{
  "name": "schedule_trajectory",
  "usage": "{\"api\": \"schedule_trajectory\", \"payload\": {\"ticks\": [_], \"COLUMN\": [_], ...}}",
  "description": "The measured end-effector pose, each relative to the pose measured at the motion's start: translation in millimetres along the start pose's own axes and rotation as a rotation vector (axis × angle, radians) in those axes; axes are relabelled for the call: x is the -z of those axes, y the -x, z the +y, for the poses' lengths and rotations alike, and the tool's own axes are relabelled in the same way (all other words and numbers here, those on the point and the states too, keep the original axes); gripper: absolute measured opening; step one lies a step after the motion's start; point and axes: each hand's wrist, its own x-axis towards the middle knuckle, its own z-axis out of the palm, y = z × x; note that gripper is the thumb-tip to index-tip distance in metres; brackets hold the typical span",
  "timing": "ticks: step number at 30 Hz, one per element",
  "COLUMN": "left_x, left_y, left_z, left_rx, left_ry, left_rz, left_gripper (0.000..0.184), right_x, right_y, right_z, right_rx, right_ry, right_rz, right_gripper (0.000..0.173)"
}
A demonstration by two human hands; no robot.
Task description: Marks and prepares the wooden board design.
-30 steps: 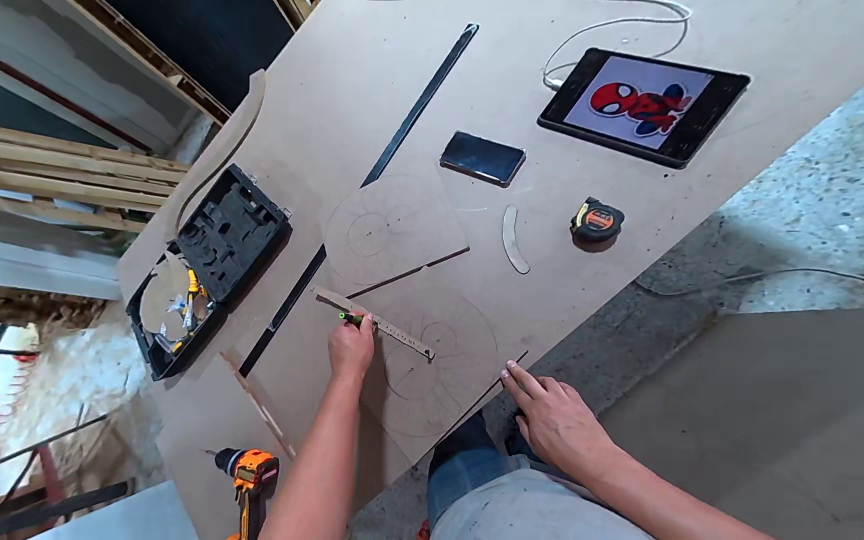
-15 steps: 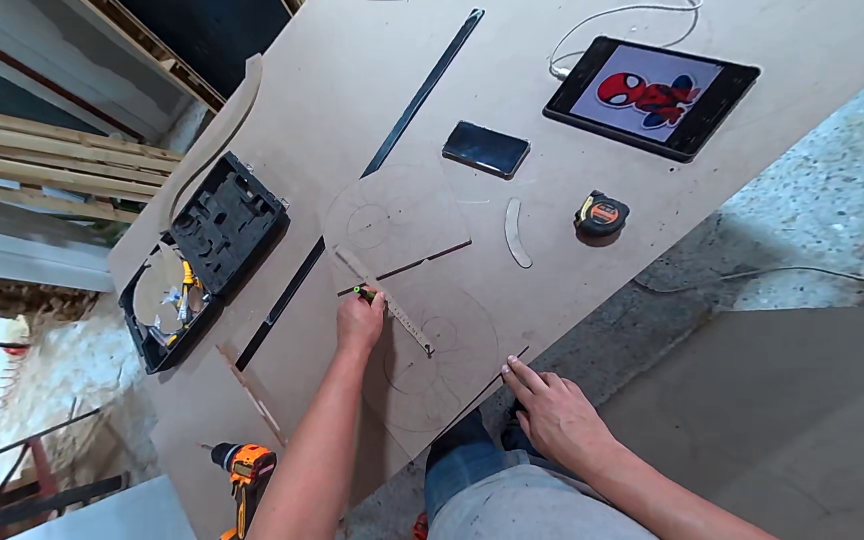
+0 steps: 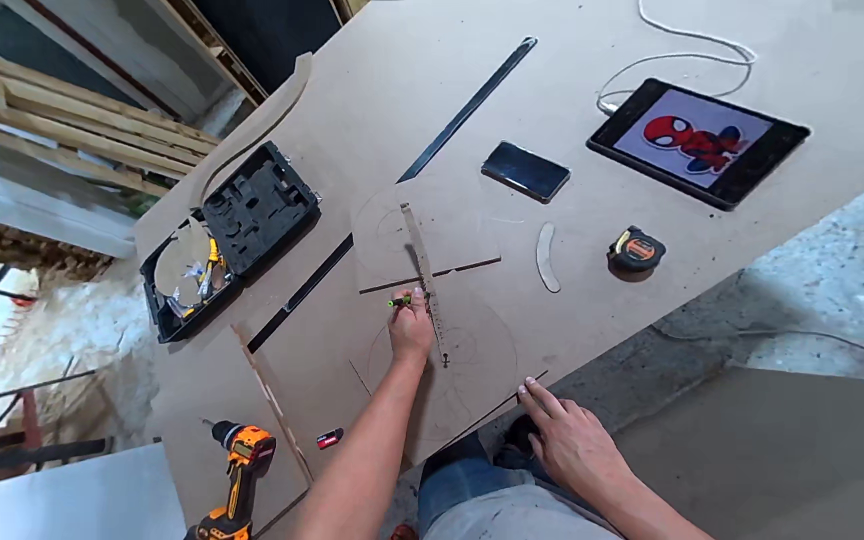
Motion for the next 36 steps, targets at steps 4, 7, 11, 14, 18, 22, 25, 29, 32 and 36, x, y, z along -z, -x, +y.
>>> {"api": "schedule_trajectory", "payload": {"ticks": [4,7,11,14,18,22,25,29,32,36], "left_x": [-5,-13,-28,-30,15,101,176,221,218,214], "left_y": [-9,-11,-8,-2,0,11,53,120,145,134], "left_z": [2,7,5,23,19,-59,-108,-158,-185,-185], "left_rx": [-0.061,-0.117,-0.161,-0.106,0.066,0.251,0.254,0.251,0.087,0.048], "left_ry": [-0.139,-0.241,-0.219,-0.276,-0.326,-0.432,-0.611,-0.793,-0.817,-0.822], "left_rz": [-0.040,-0.129,-0.109,-0.130,-0.116,-0.016,0.063,-0.132,-0.038,0.060], "left_gripper": [0.042,0.031,0.029,0.040,0.042,0.045,0.050,0.052,0.040,0.024], "right_x": [-4,-4,2,8,13,24,46,68,88,92], "right_y": [-1,-1,-1,-2,-3,-7,-22,-56,-102,-183], "right_z": [3,6,7,9,16,25,24,20,8,-4], "right_rx": [0.043,0.072,0.085,0.103,0.122,0.176,0.167,0.142,0.168,0.311], "right_ry": [0.042,0.088,0.094,0.096,0.075,0.000,-0.091,-0.136,-0.133,-0.085], "right_rz": [0.073,0.076,0.060,0.046,0.015,-0.038,-0.115,0.033,0.092,0.266], "right_gripper": [0.071,0.073,0.074,0.074,0.074,0.063,0.047,0.038,0.038,0.042]}}
